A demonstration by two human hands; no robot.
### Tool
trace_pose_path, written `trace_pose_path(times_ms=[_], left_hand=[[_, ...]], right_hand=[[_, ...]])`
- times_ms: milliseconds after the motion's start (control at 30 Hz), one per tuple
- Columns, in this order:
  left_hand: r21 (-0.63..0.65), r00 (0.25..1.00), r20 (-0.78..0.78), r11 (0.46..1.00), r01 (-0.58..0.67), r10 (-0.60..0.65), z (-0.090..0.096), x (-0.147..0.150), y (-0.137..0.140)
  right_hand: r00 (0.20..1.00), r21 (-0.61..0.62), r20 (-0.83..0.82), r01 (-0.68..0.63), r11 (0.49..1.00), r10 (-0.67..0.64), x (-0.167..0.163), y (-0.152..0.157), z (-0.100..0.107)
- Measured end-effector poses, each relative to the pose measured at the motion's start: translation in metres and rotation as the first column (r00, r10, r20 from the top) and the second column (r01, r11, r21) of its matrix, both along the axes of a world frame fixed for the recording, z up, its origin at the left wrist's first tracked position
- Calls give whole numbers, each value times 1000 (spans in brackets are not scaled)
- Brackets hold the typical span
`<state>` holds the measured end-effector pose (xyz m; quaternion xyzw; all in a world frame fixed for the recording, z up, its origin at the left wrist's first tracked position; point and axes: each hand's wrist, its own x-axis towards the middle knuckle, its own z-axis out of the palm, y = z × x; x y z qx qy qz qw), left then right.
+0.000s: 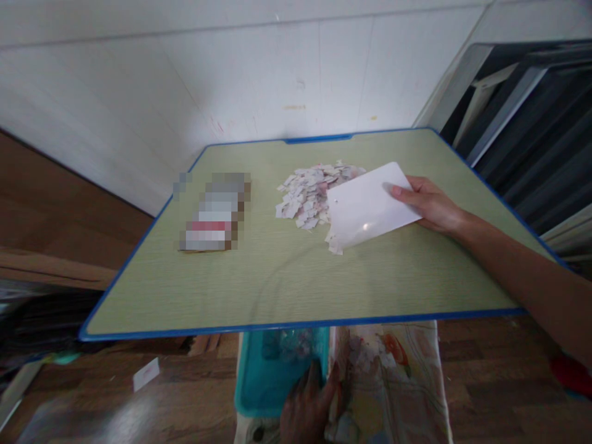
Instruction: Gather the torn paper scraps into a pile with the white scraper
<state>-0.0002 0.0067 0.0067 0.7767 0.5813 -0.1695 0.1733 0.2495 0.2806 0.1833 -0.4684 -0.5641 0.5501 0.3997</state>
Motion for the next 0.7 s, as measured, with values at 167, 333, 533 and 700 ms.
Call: trace_pose_path(times_ms=[167,333,533,700], left_hand=[[31,999,-33,1000,5,-4,6,2,0],[-49,999,36,999,-16,18,4,0,3],[-41,999,50,999,-5,7,3,-1,2],[16,1000,21,1000,14,-14,6,1,2]], right_hand=[[999,-15,5,-47,999,47,3,0,1],[997,-38,7,-71,997,72,5,1,2],[994,-56,-40,-100,993,98,5,0,3],[991,-66,5,-131,989,131,6,0,4]])
